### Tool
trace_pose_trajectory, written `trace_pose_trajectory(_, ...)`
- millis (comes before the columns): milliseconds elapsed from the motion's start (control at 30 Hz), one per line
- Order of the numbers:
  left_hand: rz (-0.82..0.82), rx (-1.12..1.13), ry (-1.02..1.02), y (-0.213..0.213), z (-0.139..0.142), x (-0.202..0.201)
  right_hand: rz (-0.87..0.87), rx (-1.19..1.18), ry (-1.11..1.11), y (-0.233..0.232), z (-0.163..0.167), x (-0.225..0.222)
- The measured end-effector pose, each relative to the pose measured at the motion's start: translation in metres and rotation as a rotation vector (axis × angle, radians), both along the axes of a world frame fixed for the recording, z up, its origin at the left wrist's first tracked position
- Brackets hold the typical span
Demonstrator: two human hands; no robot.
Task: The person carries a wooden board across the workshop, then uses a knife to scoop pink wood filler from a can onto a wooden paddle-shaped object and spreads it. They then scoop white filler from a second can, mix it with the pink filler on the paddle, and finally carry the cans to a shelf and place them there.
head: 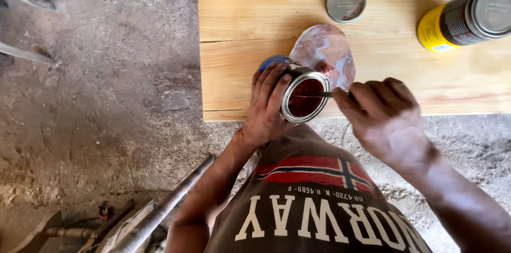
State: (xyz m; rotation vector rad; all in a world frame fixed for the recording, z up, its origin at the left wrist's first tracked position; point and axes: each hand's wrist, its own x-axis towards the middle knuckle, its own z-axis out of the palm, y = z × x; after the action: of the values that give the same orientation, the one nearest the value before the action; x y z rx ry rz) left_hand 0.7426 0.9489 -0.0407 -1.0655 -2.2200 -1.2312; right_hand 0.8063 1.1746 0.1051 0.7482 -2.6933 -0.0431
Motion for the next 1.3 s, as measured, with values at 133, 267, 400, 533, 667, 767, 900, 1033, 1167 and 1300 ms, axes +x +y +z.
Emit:
trace_pose_trajectory(133,0.013,-0.017,0.006,0.001,-0.006,0.001,0.046,0.071,-0.051,-0.009,-0.008,-0.002)
trace_pose_trajectory(267,0.013,-0.044,0.022,0.002,-0.01,0.004,0.044,0.123,-0.028,-0.005,-0.004,-0.001)
trace_pose_trajectory(400,0.018,-0.064,0.026,0.005,-0.012,0.007,-0.027,0.137,-0.005,0.0,-0.011,-0.003)
trace_pose_trajectory(533,0.019,-0.072,0.022,0.008,-0.012,0.008,0.014,-0.009,-0.073,-0.006,-0.039,-0.007)
trace_pose_trajectory(667,0.03,-0.06,0.018,0.011,-0.01,0.008,-0.033,-0.321,-0.114,-0.008,-0.061,-0.004)
trace_pose_trajectory(767,0.035,-0.066,0.008,0.013,-0.008,0.009,-0.115,-0.526,-0.21,-0.003,-0.064,0.0)
trace_pose_trajectory(900,0.08,-0.056,0.006,0.016,-0.005,0.009,-0.319,-0.649,-0.38,0.01,-0.054,0.006)
trace_pose_trajectory(1033,0.099,-0.012,-0.018,0.016,-0.001,0.004,-0.397,-0.843,-0.401,0.022,-0.041,0.012)
trace_pose_trajectory(1167,0.12,-0.042,-0.08,0.016,0.003,-0.002,-0.459,-0.926,-0.372,0.032,-0.029,0.017)
trace_pose_trajectory(1300,0.121,-0.066,-0.082,0.017,0.004,-0.002,-0.525,-0.996,-0.333,0.044,-0.018,0.024)
